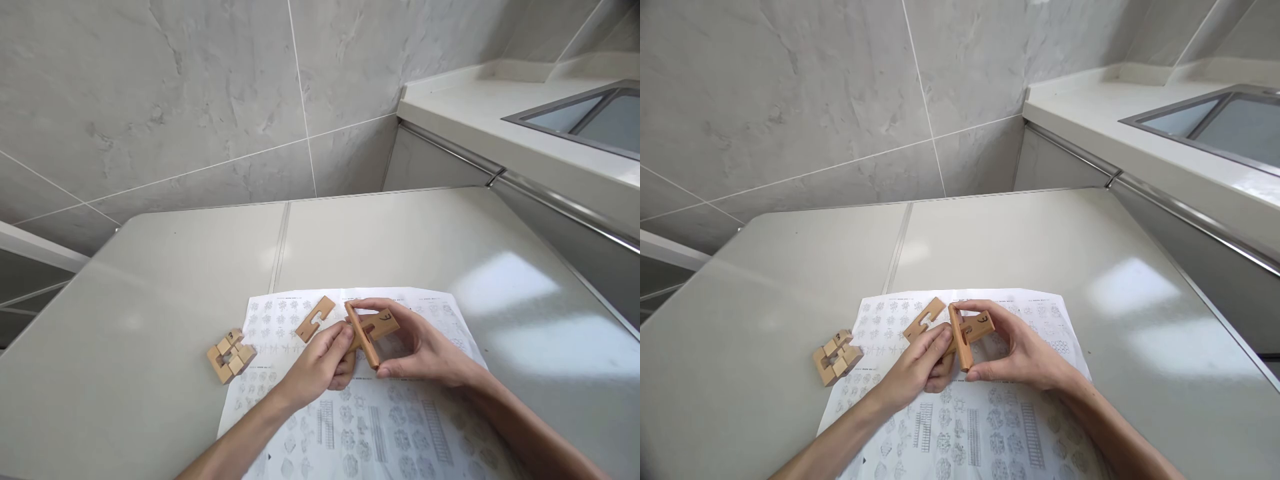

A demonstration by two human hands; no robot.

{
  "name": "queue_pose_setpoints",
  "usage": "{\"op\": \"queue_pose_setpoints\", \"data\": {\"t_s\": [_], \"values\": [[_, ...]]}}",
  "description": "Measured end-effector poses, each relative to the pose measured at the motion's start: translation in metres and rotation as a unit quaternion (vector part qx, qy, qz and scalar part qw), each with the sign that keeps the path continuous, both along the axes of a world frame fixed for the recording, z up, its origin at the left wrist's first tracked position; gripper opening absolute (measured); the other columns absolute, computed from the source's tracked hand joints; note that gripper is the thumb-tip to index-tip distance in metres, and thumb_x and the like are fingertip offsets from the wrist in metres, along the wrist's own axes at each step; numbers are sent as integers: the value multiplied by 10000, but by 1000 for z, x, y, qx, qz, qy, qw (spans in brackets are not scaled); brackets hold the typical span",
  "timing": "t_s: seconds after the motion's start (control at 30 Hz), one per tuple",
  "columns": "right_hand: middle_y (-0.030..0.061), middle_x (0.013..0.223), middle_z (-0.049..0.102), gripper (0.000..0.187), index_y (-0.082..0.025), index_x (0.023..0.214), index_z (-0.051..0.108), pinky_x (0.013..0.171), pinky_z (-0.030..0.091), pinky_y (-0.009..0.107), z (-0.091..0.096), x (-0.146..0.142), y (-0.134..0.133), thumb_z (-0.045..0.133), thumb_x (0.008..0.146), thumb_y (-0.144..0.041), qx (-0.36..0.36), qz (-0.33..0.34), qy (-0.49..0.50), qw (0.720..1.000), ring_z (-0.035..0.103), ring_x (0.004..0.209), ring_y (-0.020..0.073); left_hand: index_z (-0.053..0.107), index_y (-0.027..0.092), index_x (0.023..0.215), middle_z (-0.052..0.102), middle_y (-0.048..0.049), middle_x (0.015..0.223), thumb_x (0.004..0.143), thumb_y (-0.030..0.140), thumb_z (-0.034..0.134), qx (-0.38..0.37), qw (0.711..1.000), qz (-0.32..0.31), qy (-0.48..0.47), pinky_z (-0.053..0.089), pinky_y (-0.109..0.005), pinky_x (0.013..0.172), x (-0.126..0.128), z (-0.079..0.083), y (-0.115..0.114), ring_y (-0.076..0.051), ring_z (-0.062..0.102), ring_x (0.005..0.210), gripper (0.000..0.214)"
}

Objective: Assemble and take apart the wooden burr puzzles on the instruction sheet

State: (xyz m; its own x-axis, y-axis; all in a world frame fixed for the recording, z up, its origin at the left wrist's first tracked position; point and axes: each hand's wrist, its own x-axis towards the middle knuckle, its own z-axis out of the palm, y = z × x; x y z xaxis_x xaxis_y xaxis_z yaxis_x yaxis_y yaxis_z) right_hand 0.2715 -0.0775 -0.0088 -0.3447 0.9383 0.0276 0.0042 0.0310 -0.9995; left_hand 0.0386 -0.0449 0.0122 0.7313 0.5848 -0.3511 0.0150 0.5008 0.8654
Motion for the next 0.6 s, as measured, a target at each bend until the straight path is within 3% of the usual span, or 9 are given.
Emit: {"op": "queue_pose_setpoints", "data": {"t_s": [0.43,0.6], "values": [[73,1647,551,814,-384,1538,582,1262,434,555,4,1,0,968,822,-391,-5,15,15,1000,505,1525,371,538,211,983,293,95,656,1100,616,511,3,1000,-3,-18,208,-240,474,1,-5,-2,-87,229,502,422],[101,1588,593,867,-377,1614,493,1194,499,573,3,-2,1,926,866,-445,-6,29,54,998,613,1405,363,498,222,924,270,106,638,1073,631,562,-3,999,22,-32,228,-225,452,-1,-2,0,-77,199,483,439]]}}
